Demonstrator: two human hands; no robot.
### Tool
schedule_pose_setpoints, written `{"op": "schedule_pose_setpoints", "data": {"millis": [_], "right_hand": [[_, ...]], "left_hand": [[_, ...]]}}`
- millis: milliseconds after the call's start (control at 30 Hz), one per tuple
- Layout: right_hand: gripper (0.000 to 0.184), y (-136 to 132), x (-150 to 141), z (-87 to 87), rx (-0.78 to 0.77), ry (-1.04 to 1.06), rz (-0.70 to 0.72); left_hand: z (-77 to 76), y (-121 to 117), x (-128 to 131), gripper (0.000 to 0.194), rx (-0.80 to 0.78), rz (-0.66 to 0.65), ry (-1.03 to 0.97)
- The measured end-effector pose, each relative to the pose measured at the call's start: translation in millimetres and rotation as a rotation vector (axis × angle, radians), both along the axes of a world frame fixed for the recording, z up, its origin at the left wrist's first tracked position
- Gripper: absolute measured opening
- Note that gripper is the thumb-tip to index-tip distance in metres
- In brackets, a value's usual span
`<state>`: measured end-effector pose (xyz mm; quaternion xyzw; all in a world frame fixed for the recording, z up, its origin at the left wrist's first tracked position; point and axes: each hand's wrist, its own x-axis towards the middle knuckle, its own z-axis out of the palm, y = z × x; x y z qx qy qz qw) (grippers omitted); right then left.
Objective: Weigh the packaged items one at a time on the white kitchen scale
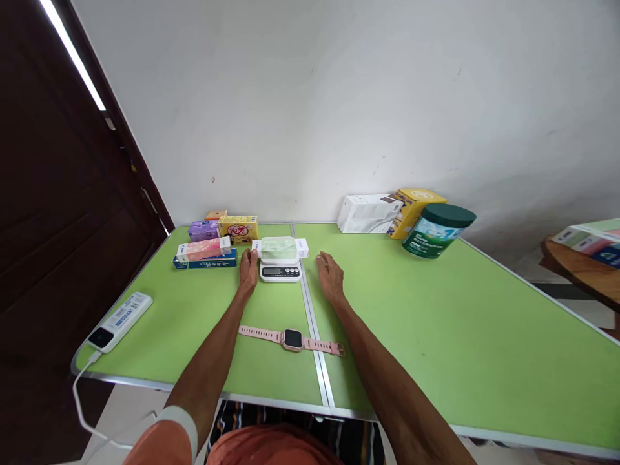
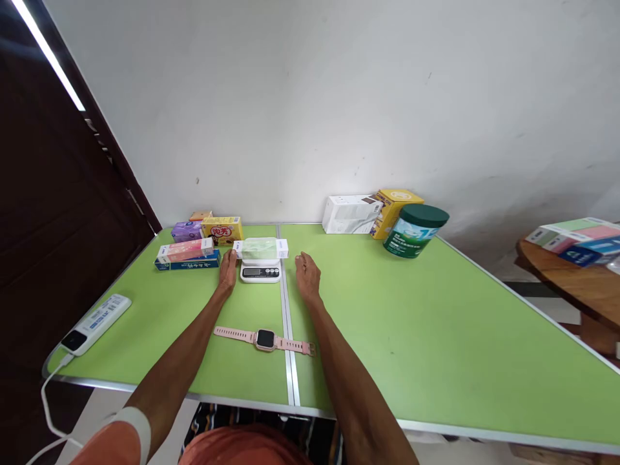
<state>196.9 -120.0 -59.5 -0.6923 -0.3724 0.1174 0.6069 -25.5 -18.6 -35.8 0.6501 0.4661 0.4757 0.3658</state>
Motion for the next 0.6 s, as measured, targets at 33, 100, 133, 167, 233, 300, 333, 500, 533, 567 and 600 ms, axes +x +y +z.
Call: {"op": "schedule_pose_setpoints", "data": {"millis": [33,100,133,167,233,300,333,500,533,567,600], "right_hand": [[0.086,-2,-2,1.0,-0.005,-0.008,0.004],[0.088,-7,-6,2.2,-0.018,-0.026,0.013],[0.088,-10,-8,2.5,-0.026,-0.036,0.017],[0.088,-13,-9,2.7,-0.034,-0.045,0.020],[0.085,-20,-12,2.9,-0.051,-0.058,0.025],[0.080,-27,-13,3.5,-0.070,-0.068,0.027],[0.079,-30,-14,4.0,-0.078,-0.071,0.027],[0.076,-36,-18,6.0,-0.113,-0.071,0.022],[0.074,-35,-18,5.5,-0.123,-0.064,0.019],[0.072,-35,-18,4.5,-0.130,-0.059,0.015],[0.070,-34,-18,3.1,-0.132,-0.057,0.012]], "left_hand": [[2.0,-2,-1,0.058,-0.010,0.004,0.000],[5.3,-6,-2,0.053,-0.032,0.015,-0.004],[6.4,-8,-2,0.051,-0.044,0.018,-0.008],[7.1,-9,-3,0.049,-0.056,0.020,-0.014],[7.1,-13,-4,0.046,-0.079,0.017,-0.029],[5.9,-15,-5,0.045,-0.097,0.011,-0.047],[5.0,-17,-6,0.045,-0.104,0.010,-0.055],[0.3,-20,-10,0.049,-0.121,0.015,-0.062],[-0.5,-20,-11,0.050,-0.122,0.013,-0.056],[-1.3,-19,-11,0.051,-0.123,0.008,-0.049],[-2.1,-19,-12,0.052,-0.123,0.002,-0.041]]}}
